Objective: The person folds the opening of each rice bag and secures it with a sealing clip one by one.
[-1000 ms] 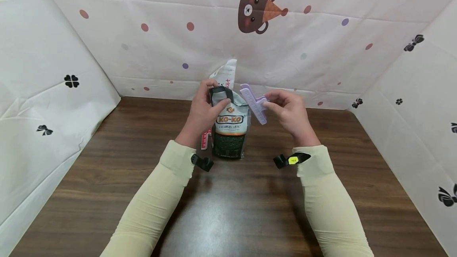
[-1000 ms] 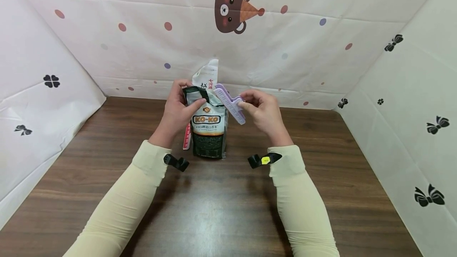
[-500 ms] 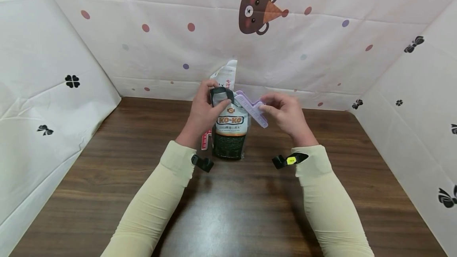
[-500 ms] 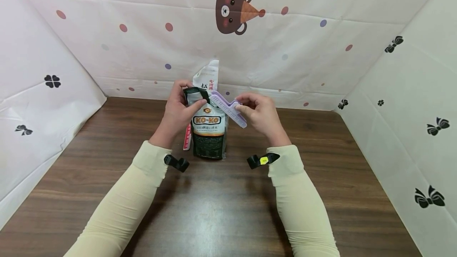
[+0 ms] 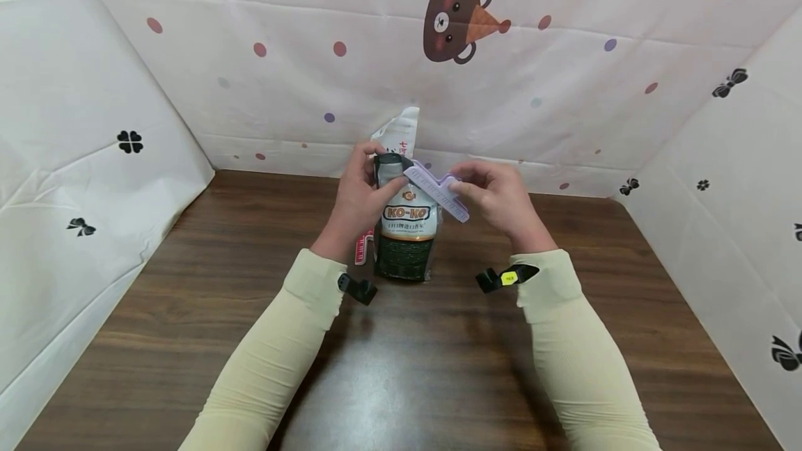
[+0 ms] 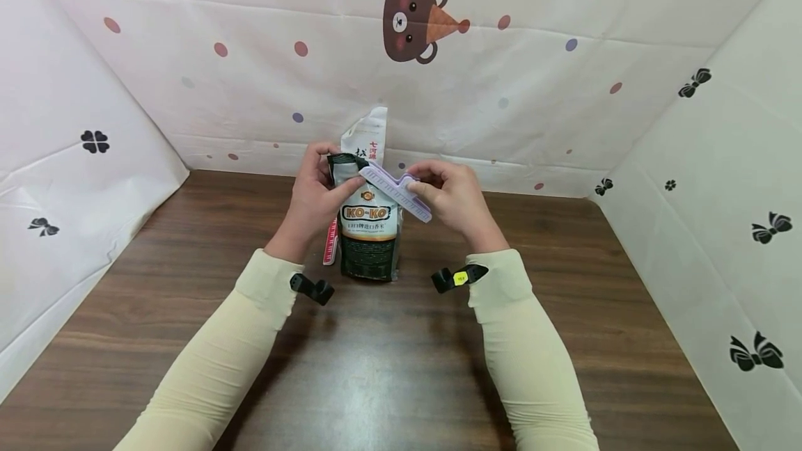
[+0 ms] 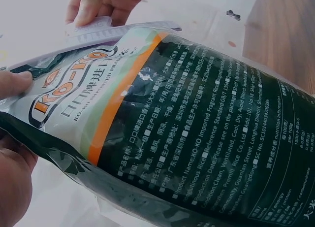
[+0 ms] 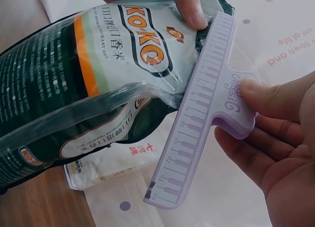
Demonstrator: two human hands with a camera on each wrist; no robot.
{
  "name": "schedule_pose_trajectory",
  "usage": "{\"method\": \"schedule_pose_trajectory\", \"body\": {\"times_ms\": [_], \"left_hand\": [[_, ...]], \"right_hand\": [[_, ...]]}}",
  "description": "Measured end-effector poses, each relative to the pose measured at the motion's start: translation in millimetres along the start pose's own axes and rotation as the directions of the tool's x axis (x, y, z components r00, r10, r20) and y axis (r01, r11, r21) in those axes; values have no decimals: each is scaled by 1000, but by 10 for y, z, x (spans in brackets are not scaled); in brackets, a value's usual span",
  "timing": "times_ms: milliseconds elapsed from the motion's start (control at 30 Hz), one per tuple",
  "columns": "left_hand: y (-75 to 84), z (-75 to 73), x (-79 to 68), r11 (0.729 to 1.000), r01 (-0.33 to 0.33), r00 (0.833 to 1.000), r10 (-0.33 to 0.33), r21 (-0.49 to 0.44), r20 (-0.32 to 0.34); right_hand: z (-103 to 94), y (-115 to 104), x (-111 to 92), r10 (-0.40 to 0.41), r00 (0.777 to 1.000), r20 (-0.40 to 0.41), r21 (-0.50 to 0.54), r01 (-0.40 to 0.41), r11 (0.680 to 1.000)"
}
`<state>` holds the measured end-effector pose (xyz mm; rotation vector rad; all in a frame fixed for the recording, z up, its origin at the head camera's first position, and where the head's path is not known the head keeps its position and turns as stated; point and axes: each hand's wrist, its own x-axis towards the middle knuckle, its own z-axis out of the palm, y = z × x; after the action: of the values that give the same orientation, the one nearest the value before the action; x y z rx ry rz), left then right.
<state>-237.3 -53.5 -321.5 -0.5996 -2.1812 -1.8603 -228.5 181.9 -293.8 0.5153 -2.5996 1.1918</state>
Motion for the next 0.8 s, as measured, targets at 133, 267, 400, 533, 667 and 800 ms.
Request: {"method": "schedule_pose_trajectory", "body": {"times_ms": [133, 267, 400, 533, 667, 800], "left_hand": [[-1, 5, 2, 1000, 10, 1000, -10, -8, 1], [2, 9, 1, 1000, 8, 1000, -8, -16, 2], [4, 10, -4, 1000, -4, 1000, 4, -23, 5], [2, 14, -12, 999, -10, 1000, 10, -34, 7], [-4, 18, -10, 998, -37, 999, 38, -42, 7], [-10, 22, -9, 997, -48, 999, 49, -59, 10]], "right_hand": [[3, -36, 17, -7, 1000, 3, 7, 7, 1000], [5, -75, 37, -20, 1000, 2, 8, 20, 1000], [6, -111, 56, -44, 999, 2, 19, 44, 999], [9, -144, 71, -57, 998, 5, 30, 57, 998], [12, -172, 87, -63, 998, 8, 25, 63, 998], [15, -201, 105, -68, 998, 11, 40, 67, 997]]}}
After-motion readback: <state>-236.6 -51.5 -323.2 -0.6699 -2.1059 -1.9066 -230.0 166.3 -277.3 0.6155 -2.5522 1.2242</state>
